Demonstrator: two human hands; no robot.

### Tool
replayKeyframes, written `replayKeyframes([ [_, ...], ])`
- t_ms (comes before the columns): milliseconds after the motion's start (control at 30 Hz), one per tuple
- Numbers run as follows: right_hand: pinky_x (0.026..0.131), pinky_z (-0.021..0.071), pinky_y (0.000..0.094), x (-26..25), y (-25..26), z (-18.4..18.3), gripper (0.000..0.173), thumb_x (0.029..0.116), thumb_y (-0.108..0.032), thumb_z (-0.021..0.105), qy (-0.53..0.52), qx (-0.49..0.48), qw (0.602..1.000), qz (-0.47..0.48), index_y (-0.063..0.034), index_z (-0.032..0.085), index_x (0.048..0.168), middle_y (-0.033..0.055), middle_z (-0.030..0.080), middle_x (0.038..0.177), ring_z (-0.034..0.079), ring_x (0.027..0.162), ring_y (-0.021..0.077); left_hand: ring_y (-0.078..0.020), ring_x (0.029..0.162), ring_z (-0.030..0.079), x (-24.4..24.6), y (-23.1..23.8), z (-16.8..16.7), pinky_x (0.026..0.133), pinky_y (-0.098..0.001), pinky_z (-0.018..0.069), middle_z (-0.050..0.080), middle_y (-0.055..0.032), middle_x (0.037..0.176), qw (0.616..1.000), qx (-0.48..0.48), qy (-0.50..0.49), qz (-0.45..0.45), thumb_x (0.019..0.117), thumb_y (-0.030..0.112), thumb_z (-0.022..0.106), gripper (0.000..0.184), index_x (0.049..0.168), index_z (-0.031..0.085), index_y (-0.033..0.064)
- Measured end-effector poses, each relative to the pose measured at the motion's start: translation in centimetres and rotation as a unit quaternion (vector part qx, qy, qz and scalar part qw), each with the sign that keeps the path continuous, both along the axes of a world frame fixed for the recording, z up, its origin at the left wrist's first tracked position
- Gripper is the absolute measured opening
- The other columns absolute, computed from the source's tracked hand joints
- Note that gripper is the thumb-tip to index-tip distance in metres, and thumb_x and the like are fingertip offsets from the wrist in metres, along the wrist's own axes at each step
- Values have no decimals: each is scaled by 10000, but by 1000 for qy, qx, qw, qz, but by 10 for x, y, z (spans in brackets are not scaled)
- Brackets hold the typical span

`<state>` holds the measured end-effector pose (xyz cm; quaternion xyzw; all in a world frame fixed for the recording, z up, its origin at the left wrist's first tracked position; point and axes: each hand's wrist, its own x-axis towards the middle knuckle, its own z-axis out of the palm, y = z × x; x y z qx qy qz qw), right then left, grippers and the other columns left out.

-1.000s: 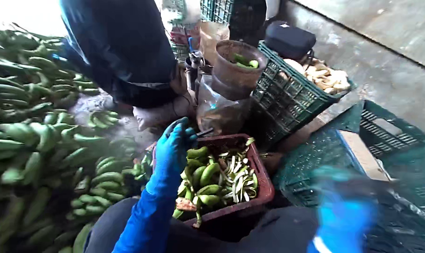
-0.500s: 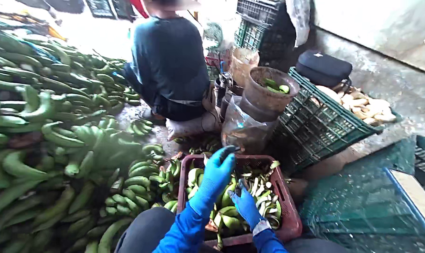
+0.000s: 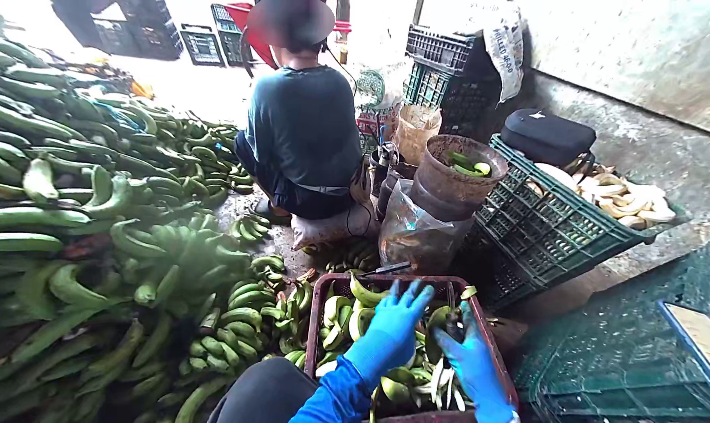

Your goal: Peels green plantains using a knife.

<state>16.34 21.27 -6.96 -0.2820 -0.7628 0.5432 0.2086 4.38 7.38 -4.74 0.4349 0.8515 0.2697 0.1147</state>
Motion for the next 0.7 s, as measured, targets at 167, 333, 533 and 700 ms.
replayKeyframes([
  [167, 883, 610, 358, 54, 9, 54, 968, 860, -325, 797, -5, -72, 993, 93, -97, 253, 1628, 112, 614, 1376, 683, 1083, 161, -315, 1460, 406, 38, 16, -10, 1172, -529, 387, 486, -81, 1548, 980, 142, -39, -135, 863, 72, 705, 853, 1612, 312, 183],
  [333, 611, 617, 402, 67, 46, 38, 573, 979, -329, 673, 39, -133, 988, 74, -48, 475, 1438, 114, 693, 1033, 696, 776, 230, -244, 1219, 607, 45, 21, -21, 1052, -443, 517, 634, -120, 1299, 974, 188, -100, -76, 885, 219, 770, 482, 1341, 638, 135],
  [533, 663, 656, 395, 66, 59, 16, 471, 1046, -429, 553, -26, 2, 999, -43, -43, 581, 1315, 66, 732, 976, 737, 770, 185, -196, 1060, 697, 28, 23, -25, 925, -404, 612, 686, -115, 1202, 887, 326, -316, 80, 896, 178, 741, 606, 1420, 490, 6],
  [700, 707, 615, 405, 69, 47, 2, 454, 1023, -478, 559, -66, 40, 996, 51, -85, 657, 1229, 44, 711, 940, 696, 766, 156, -209, 1057, 702, 27, 31, -31, 912, -392, 619, 689, -127, 1203, 878, 353, -309, 95, 895, 149, 739, 558, 1375, 516, -28],
])
